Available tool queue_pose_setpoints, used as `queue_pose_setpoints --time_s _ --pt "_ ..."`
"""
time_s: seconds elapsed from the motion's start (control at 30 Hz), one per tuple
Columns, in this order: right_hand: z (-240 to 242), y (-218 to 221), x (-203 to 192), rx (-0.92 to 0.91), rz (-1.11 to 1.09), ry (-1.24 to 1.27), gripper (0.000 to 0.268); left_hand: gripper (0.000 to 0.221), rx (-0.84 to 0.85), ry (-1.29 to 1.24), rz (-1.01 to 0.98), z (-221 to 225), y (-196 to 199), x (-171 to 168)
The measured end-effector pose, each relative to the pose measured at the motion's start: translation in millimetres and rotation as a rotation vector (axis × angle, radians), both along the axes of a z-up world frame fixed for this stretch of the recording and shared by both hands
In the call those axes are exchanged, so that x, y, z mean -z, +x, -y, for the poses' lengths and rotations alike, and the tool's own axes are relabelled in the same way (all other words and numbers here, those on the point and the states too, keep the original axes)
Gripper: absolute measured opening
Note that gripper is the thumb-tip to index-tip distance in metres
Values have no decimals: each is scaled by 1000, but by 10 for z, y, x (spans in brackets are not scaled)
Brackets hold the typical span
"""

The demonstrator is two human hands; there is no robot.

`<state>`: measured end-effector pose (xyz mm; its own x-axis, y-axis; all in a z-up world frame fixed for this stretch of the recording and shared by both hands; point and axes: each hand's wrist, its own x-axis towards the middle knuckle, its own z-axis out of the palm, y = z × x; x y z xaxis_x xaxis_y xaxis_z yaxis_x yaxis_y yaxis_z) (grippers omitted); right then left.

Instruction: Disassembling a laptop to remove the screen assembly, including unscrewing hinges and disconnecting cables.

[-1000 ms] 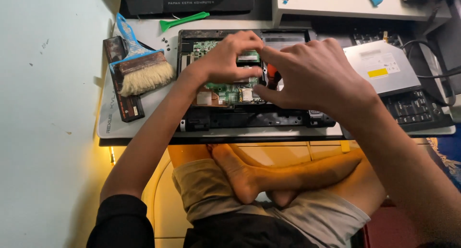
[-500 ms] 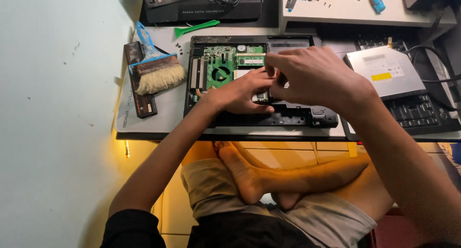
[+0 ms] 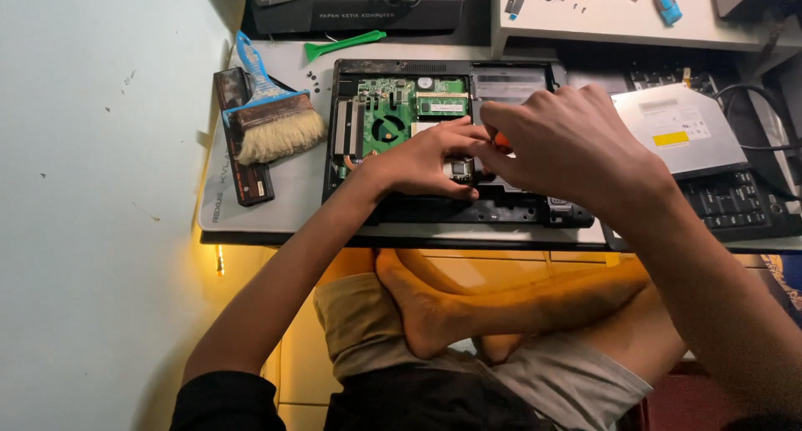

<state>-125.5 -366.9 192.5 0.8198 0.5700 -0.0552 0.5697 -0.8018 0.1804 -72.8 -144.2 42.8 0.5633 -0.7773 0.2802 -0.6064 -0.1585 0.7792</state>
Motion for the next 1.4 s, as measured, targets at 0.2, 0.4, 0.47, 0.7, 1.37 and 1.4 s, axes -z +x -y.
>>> queue_pose_setpoints --time_s 0.2,0.4,0.47,0.7,1.37,1.4 --pt "17 38 -13 -111 -85 137 51 43 1 -2 31 -1 49 82" --pt "64 163 38 -191 -13 198 23 62 -33 80 41 23 30 23" --pt "31 134 -28 -145 -175 276 47 68 -112 155 -27 30 -33 -100" --pt "32 144 11 -140 -112 248 21 60 -43 48 37 19 29 1" --pt "-46 177 129 -152 -47 297 19 79 -228 208 -1 98 9 -31" --pt "-30 157 119 -158 -44 300 19 79 -234 211 2 84 68 133"
